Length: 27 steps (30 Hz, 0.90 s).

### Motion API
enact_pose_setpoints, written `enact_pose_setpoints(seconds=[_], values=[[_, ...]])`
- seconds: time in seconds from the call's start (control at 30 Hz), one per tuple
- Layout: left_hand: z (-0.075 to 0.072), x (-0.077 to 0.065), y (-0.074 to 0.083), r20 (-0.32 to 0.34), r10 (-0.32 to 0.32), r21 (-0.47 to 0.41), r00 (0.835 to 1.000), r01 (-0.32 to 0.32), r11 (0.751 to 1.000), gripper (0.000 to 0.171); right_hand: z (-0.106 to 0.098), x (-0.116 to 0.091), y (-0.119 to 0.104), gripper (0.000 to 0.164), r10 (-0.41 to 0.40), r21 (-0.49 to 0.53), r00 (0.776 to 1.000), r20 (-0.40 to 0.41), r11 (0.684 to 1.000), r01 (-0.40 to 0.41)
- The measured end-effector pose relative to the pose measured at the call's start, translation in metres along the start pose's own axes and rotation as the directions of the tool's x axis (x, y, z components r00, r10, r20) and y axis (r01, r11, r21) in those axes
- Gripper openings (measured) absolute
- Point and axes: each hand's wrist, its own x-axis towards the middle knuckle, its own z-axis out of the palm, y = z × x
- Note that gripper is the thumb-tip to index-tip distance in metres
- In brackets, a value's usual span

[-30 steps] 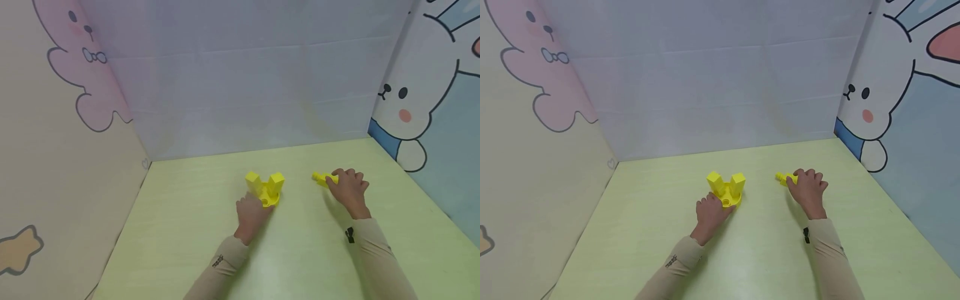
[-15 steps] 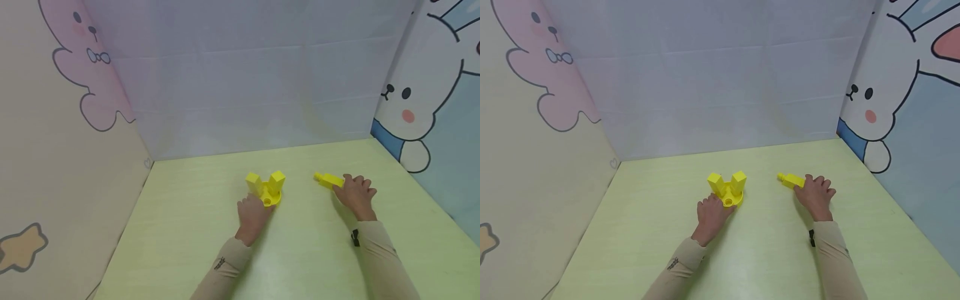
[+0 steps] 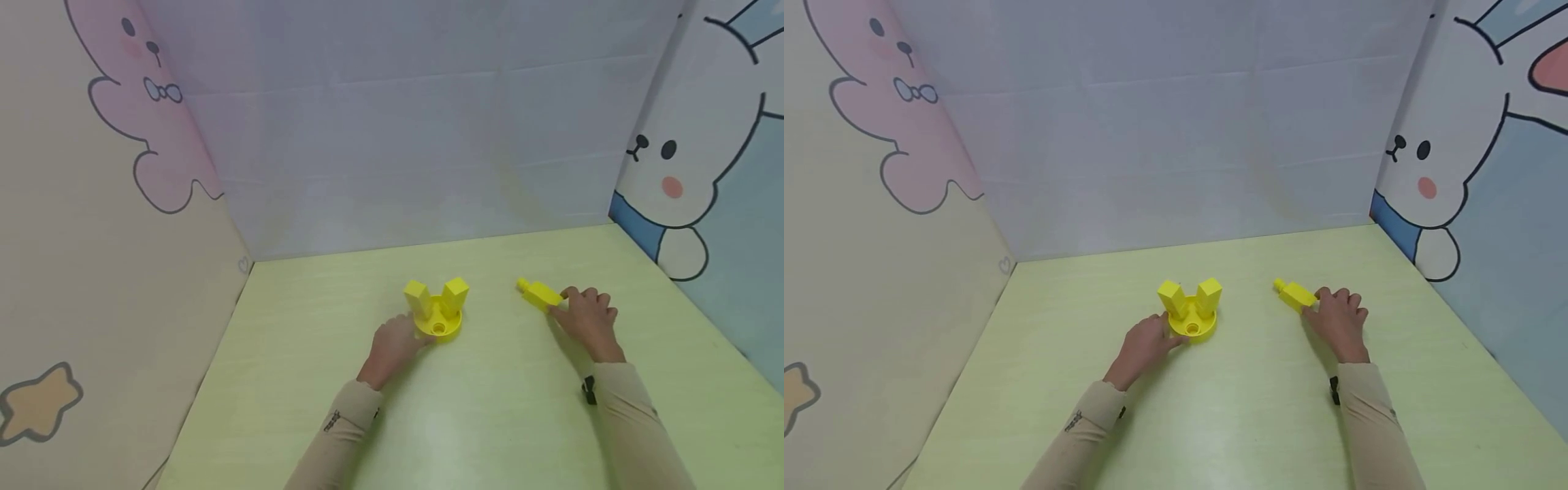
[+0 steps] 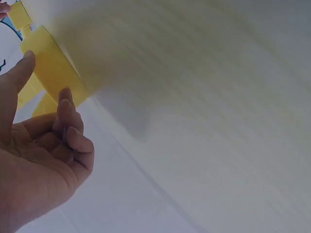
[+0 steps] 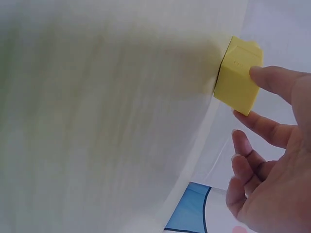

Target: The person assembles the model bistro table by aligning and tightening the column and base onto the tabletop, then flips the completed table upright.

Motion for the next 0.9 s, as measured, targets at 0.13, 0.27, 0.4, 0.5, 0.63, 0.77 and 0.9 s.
enact_pose_setpoints(seconds=[0.13,0.27,0.4,0.5,0.63,0.77,0.9], values=[[-0.004,0.002,-0.008,0.073,-0.012,-0.113,0.997,0.021,0.993,0.039,0.000,-0.005,0.001,0.053,-0.037,0.010,0.999,-0.036,0.999,0.037],[-0.006,0.003,-0.012,0.124,-0.049,-0.176,0.991,0.071,0.982,0.037,0.000,-0.013,-0.003,0.053,-0.064,0.045,0.996,-0.066,0.997,0.067],[-0.004,0.005,-0.013,0.141,-0.068,-0.207,0.988,0.097,0.974,0.038,-0.002,-0.025,-0.014,0.051,-0.091,0.096,0.993,-0.071,0.991,0.097],[-0.004,0.006,-0.013,0.134,-0.066,-0.215,0.989,0.094,0.972,0.038,-0.004,-0.033,-0.027,0.047,-0.138,0.119,0.987,-0.080,0.982,0.146],[-0.005,0.006,-0.013,0.125,-0.050,-0.223,0.991,0.077,0.972,0.037,-0.006,-0.041,-0.049,0.039,-0.246,0.140,0.963,-0.110,0.955,0.260],[-0.006,0.005,-0.013,0.123,-0.041,-0.238,0.992,0.069,0.969,0.035,-0.008,-0.048,-0.075,0.032,-0.335,0.167,0.937,-0.095,0.923,0.347],[-0.006,0.004,-0.013,0.116,-0.039,-0.245,0.992,0.067,0.967,0.037,-0.005,-0.051,-0.099,0.028,-0.396,0.193,0.917,-0.054,0.896,0.399]])
